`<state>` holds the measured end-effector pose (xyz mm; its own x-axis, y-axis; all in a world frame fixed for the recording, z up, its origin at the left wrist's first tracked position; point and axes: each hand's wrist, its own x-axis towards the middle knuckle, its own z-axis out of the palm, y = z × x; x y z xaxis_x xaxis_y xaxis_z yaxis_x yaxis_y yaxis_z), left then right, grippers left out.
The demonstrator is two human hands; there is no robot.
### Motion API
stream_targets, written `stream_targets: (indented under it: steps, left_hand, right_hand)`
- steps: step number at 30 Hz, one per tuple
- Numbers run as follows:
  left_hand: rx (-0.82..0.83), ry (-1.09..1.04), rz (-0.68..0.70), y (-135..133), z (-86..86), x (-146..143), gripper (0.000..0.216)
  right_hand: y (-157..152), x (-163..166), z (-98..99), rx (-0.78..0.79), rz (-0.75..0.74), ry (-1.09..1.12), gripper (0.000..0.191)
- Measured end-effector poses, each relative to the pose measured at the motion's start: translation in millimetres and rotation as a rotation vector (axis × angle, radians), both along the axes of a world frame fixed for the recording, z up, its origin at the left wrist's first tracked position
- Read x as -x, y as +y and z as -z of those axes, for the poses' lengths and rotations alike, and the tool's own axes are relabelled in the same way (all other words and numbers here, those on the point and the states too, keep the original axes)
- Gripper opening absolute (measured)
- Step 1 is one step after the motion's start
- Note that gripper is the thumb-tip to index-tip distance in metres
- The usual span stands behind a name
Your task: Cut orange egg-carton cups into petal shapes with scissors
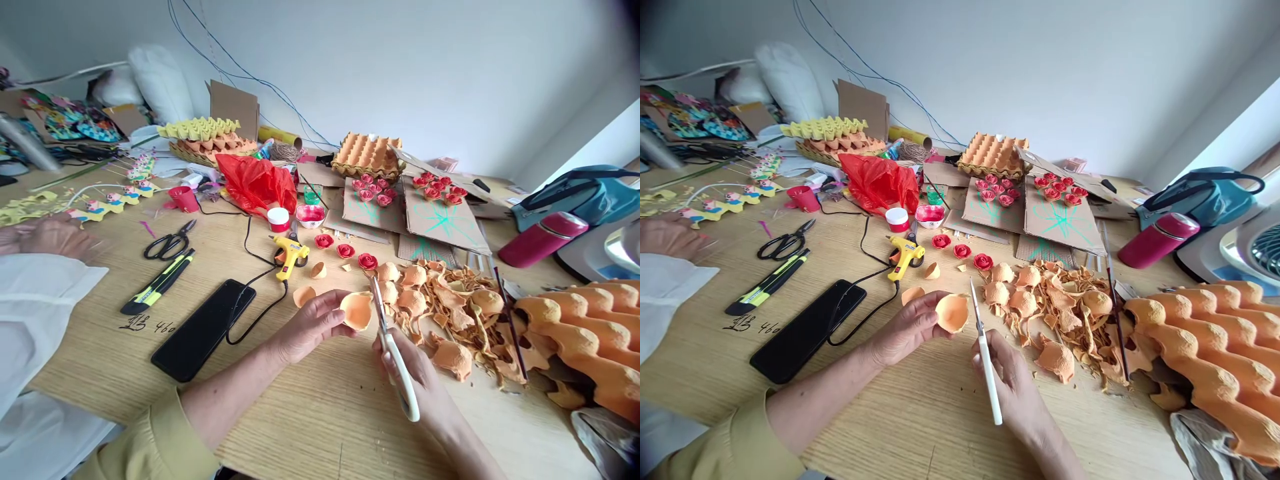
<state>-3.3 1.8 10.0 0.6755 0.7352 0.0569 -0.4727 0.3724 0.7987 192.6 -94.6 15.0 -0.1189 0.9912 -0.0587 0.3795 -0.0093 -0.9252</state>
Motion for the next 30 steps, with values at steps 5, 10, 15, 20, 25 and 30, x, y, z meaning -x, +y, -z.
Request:
stream_targets:
  steps: [5, 10, 15, 20, 25, 30]
  left_hand:
    - [-0.025, 0.004, -0.026, 1.3, 0.6, -0.7, 0.035]
    - [-0.033, 0.018, -0.073, 2.0, 2.7, -0.9, 0.036]
    - [-0.133, 0.092, -0.042, 2.0, 2.8, -0.8, 0.043]
    - [-0.179, 0.152, -0.020, 3.6, 1.6, 0.7, 0.044]
    - [-0.182, 0.137, -0.010, 4.4, 1.8, 1.3, 0.047]
    - [-0.132, 0.108, -0.011, 4.1, 0.1, 1.1, 0.048]
  right_hand:
    - [1.1, -5.2, -1.0, -0.043, 0.025, -0.260, 0.028]
    - [0.9, -5.4, -1.3, -0.119, 0.005, -0.394, 0.025]
    - [0.7, -6.4, -0.8, -0.187, 0.008, -0.472, 0.023]
    - [0.5, -7.3, 1.3, -0.237, -0.023, -0.505, 0.017]
    - [-1.0, -6.7, 1.7, -0.223, -0.039, -0.491, 0.023]
    - [-1.7, -5.9, 2.0, -0.241, -0.040, -0.478, 0.028]
